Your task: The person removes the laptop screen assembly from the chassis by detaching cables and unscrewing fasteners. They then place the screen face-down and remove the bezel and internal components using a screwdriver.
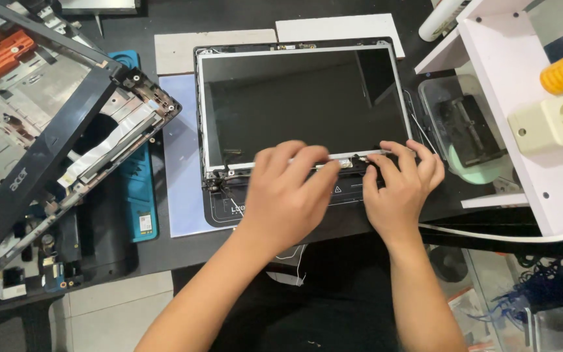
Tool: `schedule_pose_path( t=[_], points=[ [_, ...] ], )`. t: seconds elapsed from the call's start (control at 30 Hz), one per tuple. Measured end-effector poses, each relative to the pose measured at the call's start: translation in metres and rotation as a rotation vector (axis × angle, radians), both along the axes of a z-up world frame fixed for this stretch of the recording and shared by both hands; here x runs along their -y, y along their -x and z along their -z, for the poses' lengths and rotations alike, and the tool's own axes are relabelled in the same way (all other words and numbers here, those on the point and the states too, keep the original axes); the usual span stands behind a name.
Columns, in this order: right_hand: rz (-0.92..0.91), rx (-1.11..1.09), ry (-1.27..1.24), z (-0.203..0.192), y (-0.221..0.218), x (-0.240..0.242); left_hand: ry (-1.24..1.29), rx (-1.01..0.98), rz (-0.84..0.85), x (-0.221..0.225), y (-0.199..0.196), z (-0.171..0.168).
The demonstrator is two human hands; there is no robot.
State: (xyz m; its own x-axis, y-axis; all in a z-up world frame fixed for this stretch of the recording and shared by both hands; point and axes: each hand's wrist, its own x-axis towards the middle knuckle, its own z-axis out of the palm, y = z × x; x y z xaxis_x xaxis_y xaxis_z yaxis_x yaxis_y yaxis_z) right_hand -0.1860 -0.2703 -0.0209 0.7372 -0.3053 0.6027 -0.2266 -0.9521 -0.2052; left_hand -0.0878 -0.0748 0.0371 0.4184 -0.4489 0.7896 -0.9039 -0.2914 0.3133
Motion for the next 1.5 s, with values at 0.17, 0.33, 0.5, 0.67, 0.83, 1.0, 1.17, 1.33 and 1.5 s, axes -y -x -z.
schedule_pose_path(
  t=[0.17,0.33,0.5,0.67,0.83,1.0,1.17,1.33,1.5],
  points=[
    [-0.024,-0.021,-0.019,0.001,0.000,0.003,-0.269,0.022,0.135,0.064,-0.028,0.026],
    [-0.019,-0.008,-0.084,-0.001,-0.002,0.004,-0.308,-0.019,0.215,0.074,-0.034,0.048],
    [-0.030,-0.002,-0.134,0.000,-0.003,0.006,-0.245,-0.086,0.236,0.076,-0.033,0.054],
    [-0.036,-0.017,-0.115,-0.001,-0.003,0.006,-0.244,-0.109,0.235,0.077,-0.027,0.053],
    [-0.039,-0.021,-0.099,0.001,-0.004,0.007,-0.248,-0.130,0.239,0.078,-0.026,0.054],
    [-0.045,-0.013,-0.115,0.003,-0.004,0.008,-0.237,-0.147,0.236,0.079,-0.025,0.052],
    [-0.051,0.010,-0.140,0.004,-0.004,0.009,-0.176,-0.102,0.234,0.082,-0.026,0.059],
    [-0.053,0.007,-0.134,0.002,-0.004,0.006,-0.173,-0.074,0.218,0.083,-0.026,0.062],
    [-0.036,-0.010,-0.097,0.003,-0.004,0.004,-0.168,-0.053,0.215,0.083,-0.026,0.064]
  ],
)
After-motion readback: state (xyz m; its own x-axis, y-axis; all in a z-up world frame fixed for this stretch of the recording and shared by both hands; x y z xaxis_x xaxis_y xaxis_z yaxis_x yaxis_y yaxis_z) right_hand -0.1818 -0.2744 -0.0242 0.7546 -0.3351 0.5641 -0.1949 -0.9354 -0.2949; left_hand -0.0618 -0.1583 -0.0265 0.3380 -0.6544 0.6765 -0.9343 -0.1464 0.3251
